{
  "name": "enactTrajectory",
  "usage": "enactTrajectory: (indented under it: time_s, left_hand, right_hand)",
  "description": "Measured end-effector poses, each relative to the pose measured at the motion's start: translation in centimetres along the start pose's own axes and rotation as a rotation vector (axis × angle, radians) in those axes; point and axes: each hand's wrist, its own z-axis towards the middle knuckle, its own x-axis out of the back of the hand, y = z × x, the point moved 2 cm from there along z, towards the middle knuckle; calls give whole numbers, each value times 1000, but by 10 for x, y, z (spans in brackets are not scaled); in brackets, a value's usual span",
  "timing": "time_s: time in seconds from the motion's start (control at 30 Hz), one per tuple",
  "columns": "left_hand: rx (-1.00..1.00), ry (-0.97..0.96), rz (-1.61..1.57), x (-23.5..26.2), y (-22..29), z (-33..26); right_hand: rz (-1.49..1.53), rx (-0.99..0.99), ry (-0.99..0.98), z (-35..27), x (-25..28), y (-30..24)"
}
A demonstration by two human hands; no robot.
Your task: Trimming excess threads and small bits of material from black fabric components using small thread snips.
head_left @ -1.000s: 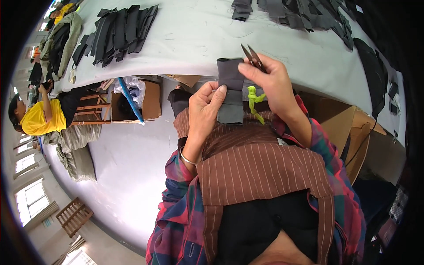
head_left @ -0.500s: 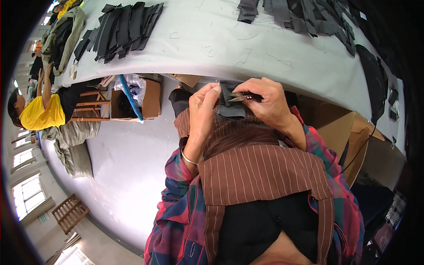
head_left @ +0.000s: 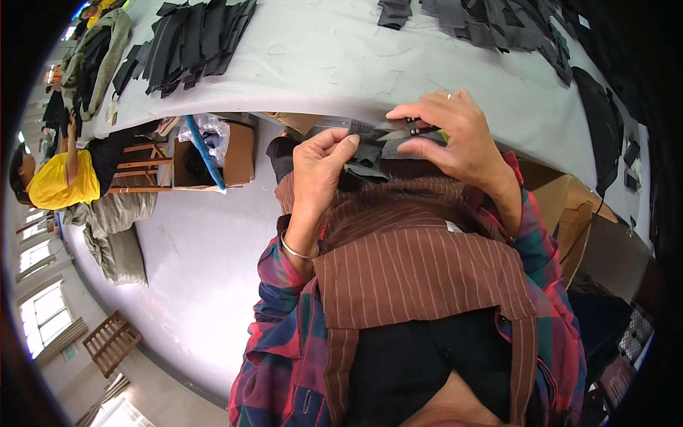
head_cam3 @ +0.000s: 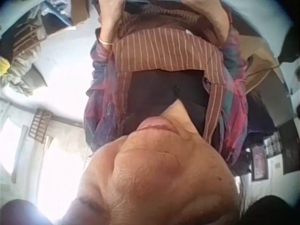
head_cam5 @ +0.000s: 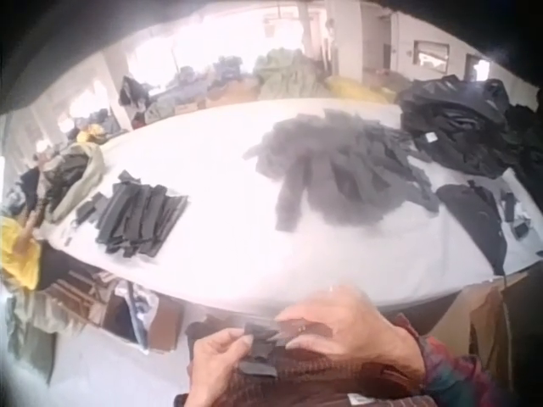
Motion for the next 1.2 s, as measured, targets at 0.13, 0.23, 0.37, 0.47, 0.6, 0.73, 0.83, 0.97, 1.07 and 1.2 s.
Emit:
enactTrajectory:
  time_s: [0.13,0.23,0.37,0.47,0.6,0.73,0.83,0.97,1.07,1.2]
  left_hand:
    - [-2,-35,118,2,2,1]
    - [22,-65,174,3,3,1]
    - [21,-92,229,6,6,2]
    - [44,-124,230,7,6,3]
    - [83,-167,212,7,7,3]
    - [119,-135,174,12,4,4]
    - [116,-116,154,11,4,5]
    - [137,-113,139,7,5,3]
    - [116,-134,140,5,7,1]
    - [125,-149,103,7,8,-2]
  right_hand:
    - [-228,100,-52,5,5,6]
    - [-245,217,-14,7,1,5]
    - [-241,277,-47,9,0,5]
    - [-218,280,-80,8,-1,6]
    - [-197,293,-93,7,-2,9]
    - [-160,170,-82,2,-1,12]
    - [-105,52,-3,1,-6,6]
    - [-201,122,83,0,-16,3]
    - [-253,157,87,0,-15,0]
    - [-249,194,81,2,-10,-3]
